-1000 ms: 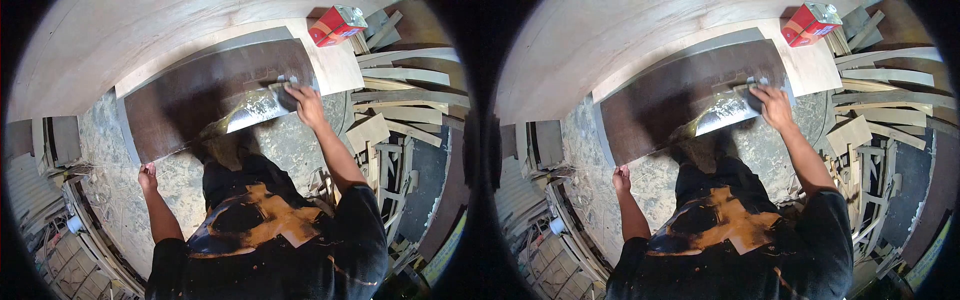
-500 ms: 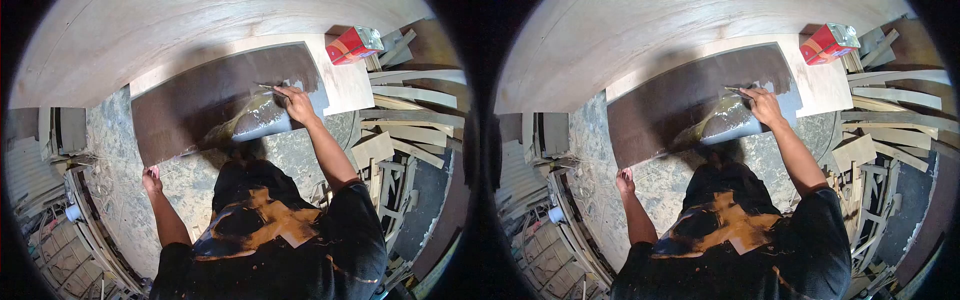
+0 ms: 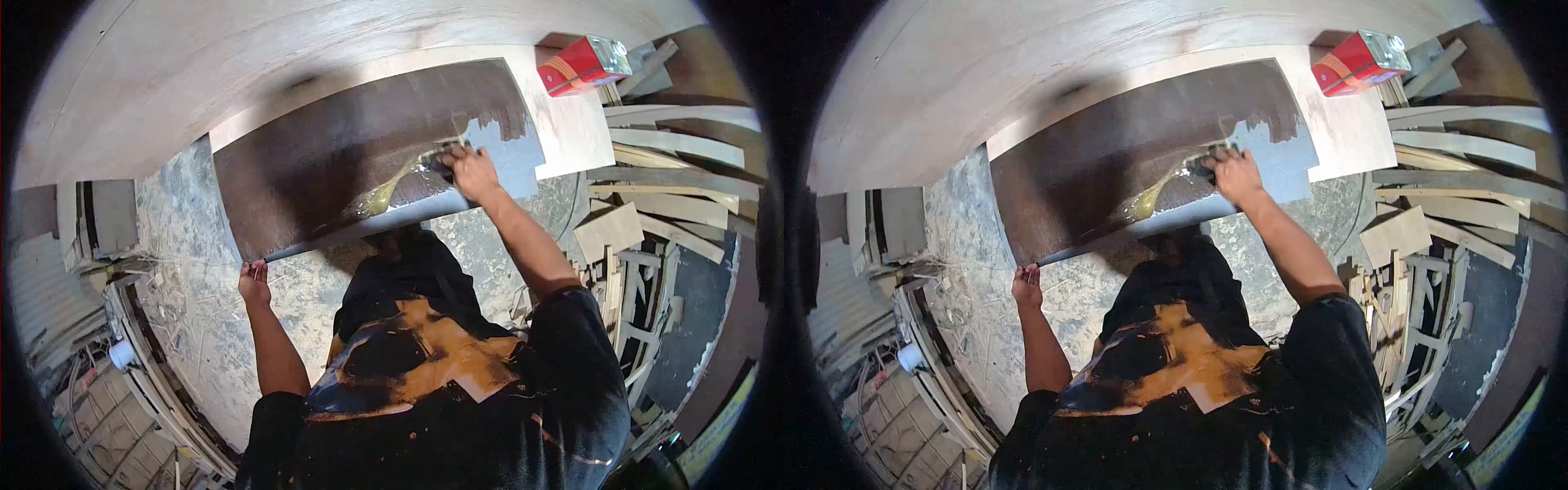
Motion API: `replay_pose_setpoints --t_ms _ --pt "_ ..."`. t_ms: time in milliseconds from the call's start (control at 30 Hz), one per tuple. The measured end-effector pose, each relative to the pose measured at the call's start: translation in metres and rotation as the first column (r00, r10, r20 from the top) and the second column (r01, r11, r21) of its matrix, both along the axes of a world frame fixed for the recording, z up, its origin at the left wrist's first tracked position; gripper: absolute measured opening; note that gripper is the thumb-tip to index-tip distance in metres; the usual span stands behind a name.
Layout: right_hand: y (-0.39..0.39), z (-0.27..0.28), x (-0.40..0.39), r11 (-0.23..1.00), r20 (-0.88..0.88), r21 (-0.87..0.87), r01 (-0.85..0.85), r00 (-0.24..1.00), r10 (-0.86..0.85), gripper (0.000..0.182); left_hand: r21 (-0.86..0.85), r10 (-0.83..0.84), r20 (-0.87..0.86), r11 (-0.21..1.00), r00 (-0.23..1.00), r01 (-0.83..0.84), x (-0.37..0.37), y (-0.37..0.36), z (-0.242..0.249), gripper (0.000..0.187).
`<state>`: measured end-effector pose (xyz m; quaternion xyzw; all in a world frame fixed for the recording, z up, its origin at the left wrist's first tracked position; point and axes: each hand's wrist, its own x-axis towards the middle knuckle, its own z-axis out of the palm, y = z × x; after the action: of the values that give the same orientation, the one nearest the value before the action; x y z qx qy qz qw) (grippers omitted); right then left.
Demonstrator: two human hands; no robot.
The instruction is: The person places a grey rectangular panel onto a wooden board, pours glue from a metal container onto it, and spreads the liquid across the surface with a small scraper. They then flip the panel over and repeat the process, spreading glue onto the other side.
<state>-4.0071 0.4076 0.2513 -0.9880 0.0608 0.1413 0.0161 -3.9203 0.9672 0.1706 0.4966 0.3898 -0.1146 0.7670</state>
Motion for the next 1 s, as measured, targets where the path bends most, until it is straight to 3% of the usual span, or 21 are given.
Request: replay_pose_setpoints --t_ms 200,267,333,400,433,567,700,767,800,867,1000 --pt "0.006 0.018 -0.074 0.998 0.077 0.067 -0.008 0.997 0.003 0.039 0.070 0.016 -0.022 0.997 1.000 -0.014 0.002 -0.007 0.005 0.023" --pt "-0.001 0.037 -0.072 0.993 -0.045 0.117 0.009 0.999 -0.004 0.042 0.078 0.032 -0.036 0.996 0.999 -0.029 0.004 -0.007 0.007 0.024" --pt "-0.014 0.041 -0.062 0.989 0.053 0.142 0.039 0.997 -0.047 0.050 0.074 0.020 -0.051 0.997 0.999 -0.016 0.005 -0.007 0.011 0.023" --pt "-0.026 0.035 -0.050 0.969 0.349 0.176 0.173 0.909 -0.226 0.052 0.124 0.013 -0.046 0.992 0.999 -0.008 0.002 -0.004 0.010 0.021" --pt "-0.028 0.029 -0.046 0.959 0.377 0.185 0.213 0.886 -0.270 0.054 0.109 0.004 -0.033 0.994 0.999 -0.001 0.004 0.000 0.009 0.020" --pt "-0.036 -0.029 -0.070 0.978 0.359 0.048 0.205 0.910 -0.208 0.057 0.116 -0.033 -0.004 0.993 0.999 0.033 0.010 0.010 0.008 0.019" --pt "-0.054 -0.007 -0.115 0.990 0.252 -0.003 0.141 0.958 -0.136 0.054 0.223 -0.010 -0.052 0.975 0.999 0.021 0.017 0.005 0.016 0.021" --pt "-0.072 0.021 -0.114 0.983 0.213 0.090 0.163 0.961 -0.178 0.047 0.229 -0.022 -0.069 0.973 0.997 0.037 0.020 0.005 0.014 0.022" --pt "-0.074 0.045 -0.095 0.968 0.308 0.158 0.196 0.922 -0.237 0.048 0.241 -0.026 -0.073 0.970 0.997 0.043 0.019 0.007 0.014 0.022" --pt "-0.095 0.061 -0.056 0.965 0.319 0.194 0.178 0.919 -0.233 0.052 0.251 -0.027 -0.074 0.967 0.997 0.045 0.020 0.008 0.012 0.022" --pt "-0.117 0.037 0.038 0.988 0.206 0.090 0.124 0.968 -0.141 0.051 0.263 -0.067 -0.053 0.962 0.996 0.078 0.022 0.014 0.007 0.021"
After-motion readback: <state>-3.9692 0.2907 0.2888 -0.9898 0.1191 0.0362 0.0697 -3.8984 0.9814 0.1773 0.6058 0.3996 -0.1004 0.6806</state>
